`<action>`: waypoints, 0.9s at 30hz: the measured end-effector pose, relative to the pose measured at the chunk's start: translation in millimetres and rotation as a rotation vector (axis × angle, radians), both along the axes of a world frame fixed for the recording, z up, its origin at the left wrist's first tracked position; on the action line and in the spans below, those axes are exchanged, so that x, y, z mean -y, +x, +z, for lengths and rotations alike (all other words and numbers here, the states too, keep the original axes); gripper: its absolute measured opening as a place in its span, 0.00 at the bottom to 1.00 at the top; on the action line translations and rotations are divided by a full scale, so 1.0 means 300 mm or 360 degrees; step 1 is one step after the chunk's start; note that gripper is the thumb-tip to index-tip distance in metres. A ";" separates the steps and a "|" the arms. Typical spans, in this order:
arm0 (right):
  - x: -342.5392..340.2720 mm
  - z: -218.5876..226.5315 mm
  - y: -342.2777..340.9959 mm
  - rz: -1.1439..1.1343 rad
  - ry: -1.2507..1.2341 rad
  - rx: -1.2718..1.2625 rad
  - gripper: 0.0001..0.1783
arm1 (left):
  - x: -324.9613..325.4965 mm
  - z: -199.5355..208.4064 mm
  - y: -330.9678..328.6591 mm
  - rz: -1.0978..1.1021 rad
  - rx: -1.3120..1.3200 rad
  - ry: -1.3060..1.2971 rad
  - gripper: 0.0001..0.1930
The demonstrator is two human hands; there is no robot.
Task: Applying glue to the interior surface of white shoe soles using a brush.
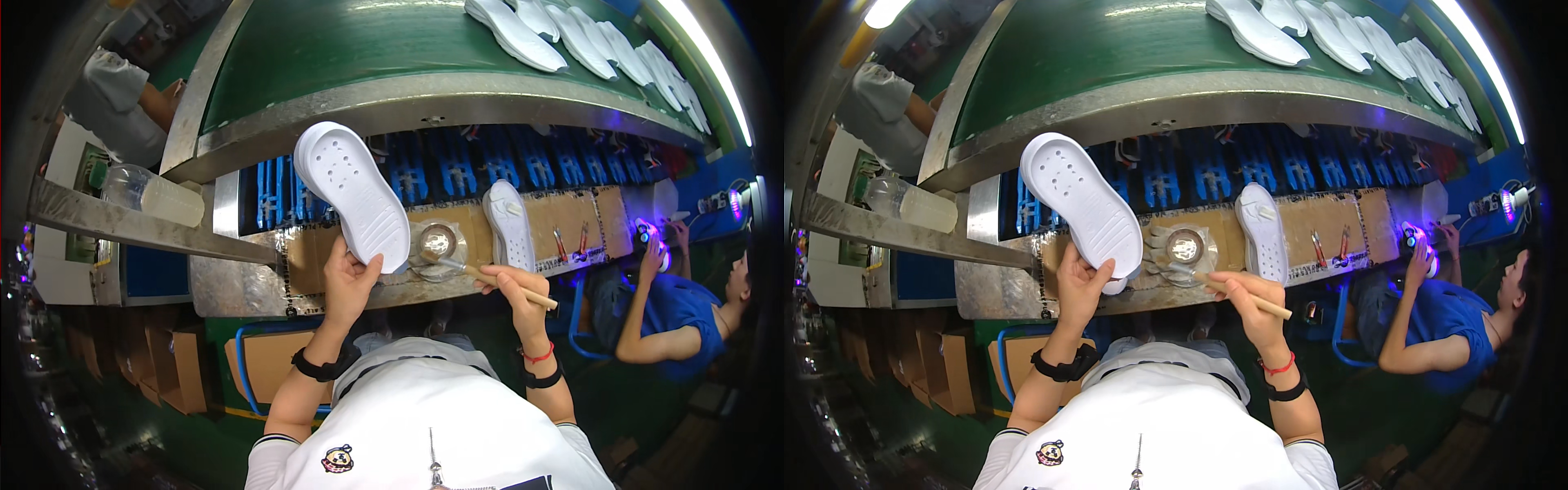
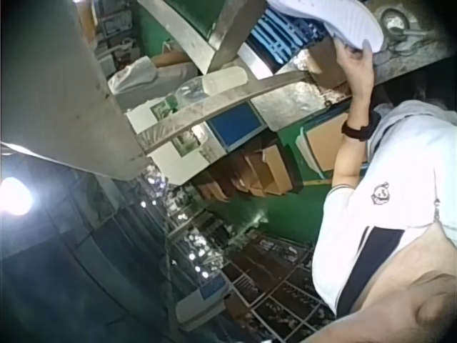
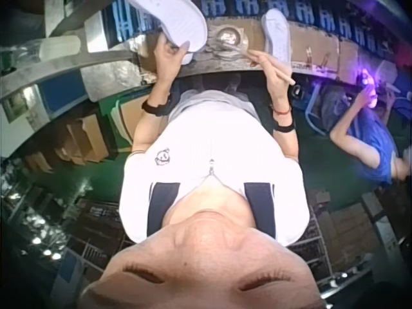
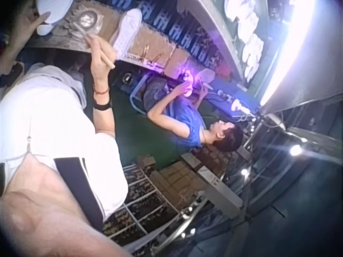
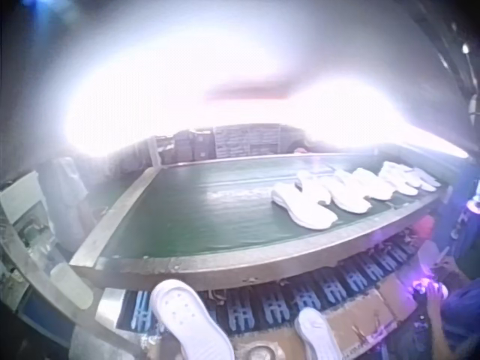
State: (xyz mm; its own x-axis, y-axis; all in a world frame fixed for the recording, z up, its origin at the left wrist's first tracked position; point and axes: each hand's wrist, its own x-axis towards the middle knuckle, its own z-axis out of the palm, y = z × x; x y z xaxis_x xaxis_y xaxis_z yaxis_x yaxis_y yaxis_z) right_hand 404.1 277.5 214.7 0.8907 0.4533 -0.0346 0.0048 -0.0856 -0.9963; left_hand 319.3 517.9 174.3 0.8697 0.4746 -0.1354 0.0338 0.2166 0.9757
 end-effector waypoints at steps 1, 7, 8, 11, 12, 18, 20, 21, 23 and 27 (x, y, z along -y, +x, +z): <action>-0.010 0.023 -0.007 0.0102 0.0043 0.0078 0.11 | 0.007 0.006 0.003 -0.0002 0.0000 -0.0001 0.22; -0.050 0.031 -0.004 0.0248 -0.0055 0.0326 0.10 | 0.039 0.031 0.022 -0.0032 0.0042 0.0167 0.22; -0.050 0.034 0.001 0.0303 -0.0086 0.0412 0.10 | 0.038 0.032 0.022 -0.0040 0.0021 0.0176 0.22; -0.042 0.047 0.008 0.0359 -0.0083 0.0471 0.09 | 0.041 0.036 0.021 -0.0052 -0.0010 0.0182 0.22; -0.039 0.052 0.009 0.0357 -0.0053 0.0443 0.09 | 0.042 0.037 0.022 -0.0058 -0.0019 0.0177 0.22; -0.061 0.088 0.019 0.0430 -0.0204 0.0577 0.09 | 0.038 0.031 0.021 -0.0076 -0.0023 0.0169 0.22; -0.042 0.081 0.026 0.0399 -0.0151 0.0575 0.09 | 0.042 0.045 0.022 -0.0073 -0.0028 0.0175 0.22; -0.037 0.079 0.028 0.0368 -0.0101 0.0572 0.09 | 0.045 0.050 0.023 -0.0071 -0.0034 0.0177 0.22; -0.047 0.085 0.028 0.0329 -0.0115 0.0540 0.09 | 0.046 0.053 0.026 -0.0080 -0.0031 0.0171 0.22; -0.039 0.090 0.043 0.0404 -0.0188 0.0684 0.09 | 0.044 0.057 0.029 -0.0109 -0.0087 0.0200 0.22</action>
State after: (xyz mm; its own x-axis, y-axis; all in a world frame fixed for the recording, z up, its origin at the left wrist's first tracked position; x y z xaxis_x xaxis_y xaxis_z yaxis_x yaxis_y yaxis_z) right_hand 417.1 289.2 241.7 0.6981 0.6722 0.2466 0.4474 -0.1407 -0.8832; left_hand 327.8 504.8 191.3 0.8937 0.4305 -0.1267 0.0979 0.0884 0.9913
